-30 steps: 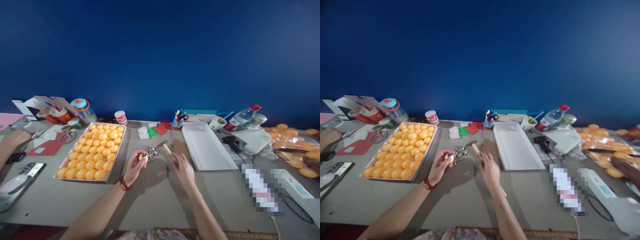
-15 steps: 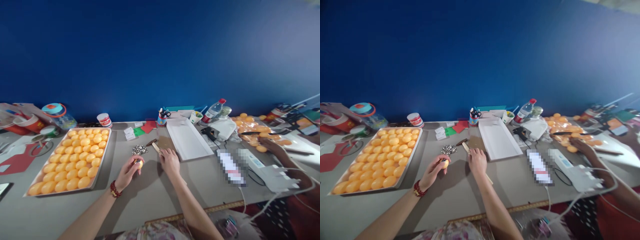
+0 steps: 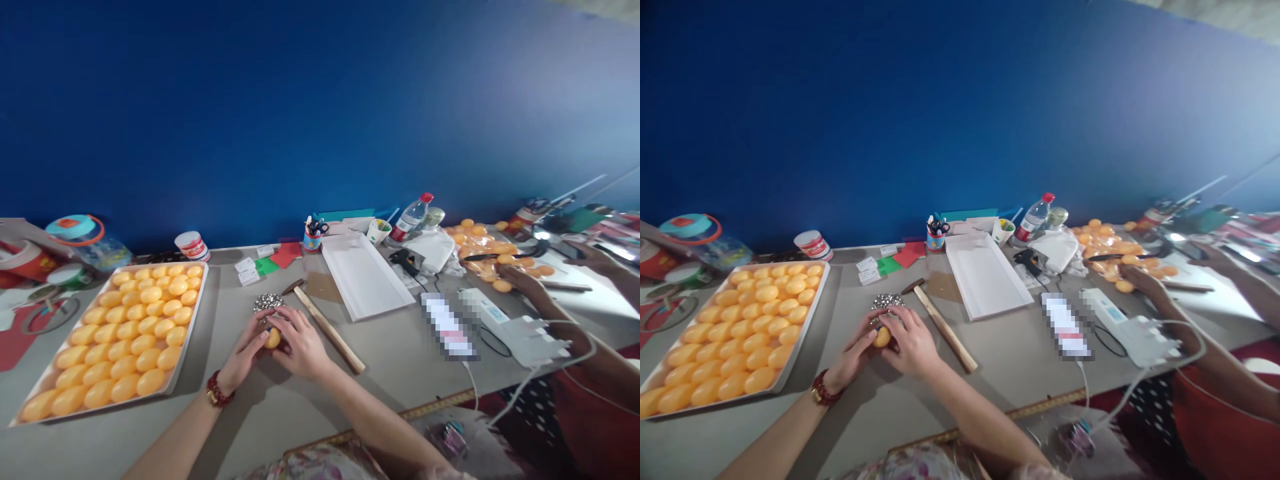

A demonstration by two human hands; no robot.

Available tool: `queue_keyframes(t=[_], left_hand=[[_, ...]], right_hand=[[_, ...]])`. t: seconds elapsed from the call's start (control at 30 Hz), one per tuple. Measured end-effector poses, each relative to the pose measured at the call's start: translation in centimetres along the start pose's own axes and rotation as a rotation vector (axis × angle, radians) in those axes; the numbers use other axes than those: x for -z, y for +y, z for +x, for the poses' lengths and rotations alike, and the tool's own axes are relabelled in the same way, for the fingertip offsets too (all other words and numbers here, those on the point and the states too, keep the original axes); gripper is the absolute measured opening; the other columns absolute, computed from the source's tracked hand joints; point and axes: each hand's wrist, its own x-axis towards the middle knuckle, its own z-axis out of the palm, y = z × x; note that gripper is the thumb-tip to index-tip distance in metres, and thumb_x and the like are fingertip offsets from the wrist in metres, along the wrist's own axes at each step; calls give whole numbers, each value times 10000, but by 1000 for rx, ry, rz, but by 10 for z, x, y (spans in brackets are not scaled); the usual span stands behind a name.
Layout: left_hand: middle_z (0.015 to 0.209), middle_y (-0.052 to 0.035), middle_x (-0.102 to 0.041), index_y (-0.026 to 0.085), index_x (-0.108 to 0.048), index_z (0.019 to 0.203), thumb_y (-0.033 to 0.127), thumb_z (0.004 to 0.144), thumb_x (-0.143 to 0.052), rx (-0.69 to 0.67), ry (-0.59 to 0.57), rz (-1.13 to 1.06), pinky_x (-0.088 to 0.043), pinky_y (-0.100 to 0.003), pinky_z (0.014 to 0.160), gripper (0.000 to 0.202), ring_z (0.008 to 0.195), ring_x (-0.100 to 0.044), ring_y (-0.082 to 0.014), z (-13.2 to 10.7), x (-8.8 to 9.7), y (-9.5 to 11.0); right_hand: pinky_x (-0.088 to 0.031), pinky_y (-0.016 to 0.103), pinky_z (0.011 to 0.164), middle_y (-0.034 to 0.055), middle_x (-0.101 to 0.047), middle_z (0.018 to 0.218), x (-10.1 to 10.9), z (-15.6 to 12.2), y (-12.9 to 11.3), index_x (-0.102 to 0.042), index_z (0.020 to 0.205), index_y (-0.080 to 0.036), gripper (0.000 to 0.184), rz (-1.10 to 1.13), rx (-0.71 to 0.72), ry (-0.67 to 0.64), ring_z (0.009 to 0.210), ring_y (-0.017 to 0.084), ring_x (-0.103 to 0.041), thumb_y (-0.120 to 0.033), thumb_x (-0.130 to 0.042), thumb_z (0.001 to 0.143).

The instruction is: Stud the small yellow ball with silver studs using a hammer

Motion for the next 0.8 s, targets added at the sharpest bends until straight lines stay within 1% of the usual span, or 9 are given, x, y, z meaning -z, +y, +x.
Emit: queue_keyframes(t=[0.1, 0.17, 0.2, 0.23, 0.3, 0.37, 0.5, 0.67, 0.8], left_hand=[[1438, -97, -512, 279, -491, 1355, 352, 923, -582, -14, -23, -24, -554, -388, 906, 447, 1176, -602, -280, 1, -3, 2], [1429, -115, -520, 256, -506, 1350, 404, 929, -561, -20, -60, -39, -542, -413, 924, 450, 1201, -584, -299, 2, -3, 3], [1421, -120, -527, 236, -541, 1318, 421, 915, -579, -53, -56, -37, -537, -408, 931, 445, 1204, -580, -301, 2, -3, 4], [1415, -118, -534, 230, -566, 1295, 416, 899, -607, -76, -44, -28, -534, -398, 935, 439, 1201, -582, -298, 2, -3, 5], [1378, -113, -571, 248, -573, 1290, 352, 869, -664, -57, -36, 5, -540, -379, 911, 443, 1152, -613, -282, 3, -3, 8], [1332, -110, -607, 257, -577, 1285, 331, 871, -665, -70, -27, 15, -542, -365, 898, 429, 1115, -633, -263, 2, -4, 9], [1267, -101, -647, 251, -598, 1251, 324, 875, -663, -86, -10, 44, -545, -342, 872, 389, 1033, -659, -232, 2, -6, 10], [1304, -97, -619, 259, -584, 1252, 327, 889, -641, -57, -45, -14, -554, -350, 849, 373, 1046, -653, -240, 2, -7, 9], [1236, -92, -650, 238, -592, 1238, 309, 874, -661, -77, 19, 42, -543, -322, 847, 377, 1023, -647, -221, 3, -4, 7]], right_hand=[[-387, 495, 1070, 145, -486, 1416, 1, -1, 3, -534, 1310, -220, 589, 6, -9, -3, 1298, 306, -454, -191, -660, 735], [-400, 496, 1059, 137, -497, 1407, 1, -1, 4, -529, 1318, -229, 584, 24, -27, 7, 1283, 304, -467, -184, -653, 749], [-408, 495, 1054, 135, -508, 1396, 0, -1, 5, -527, 1322, -231, 576, 38, -34, 14, 1275, 303, -476, -188, -653, 761], [-414, 494, 1051, 134, -520, 1383, 0, -1, 6, -528, 1322, -232, 562, 54, -40, 21, 1270, 301, -483, -200, -655, 775], [-427, 484, 1050, 134, -535, 1366, -2, -2, 8, -537, 1314, -234, 519, 98, -45, 36, 1267, 294, -494, -242, -660, 810], [-440, 467, 1050, 135, -541, 1358, -3, -3, 9, -543, 1311, -234, 489, 143, -53, 48, 1266, 285, -505, -280, -659, 838], [-451, 454, 1055, 134, -549, 1356, -6, -4, 10, -536, 1330, -237, 498, 192, -85, 42, 1267, 283, -520, -271, -652, 847], [-447, 446, 1063, 127, -547, 1355, -8, -6, 12, -533, 1338, -250, 518, 212, -86, 26, 1276, 279, -512, -248, -661, 836], [-454, 450, 1057, 126, -558, 1350, -8, -5, 10, -500, 1367, -254, 538, 196, -93, 11, 1268, 279, -522, -285, -656, 853]])
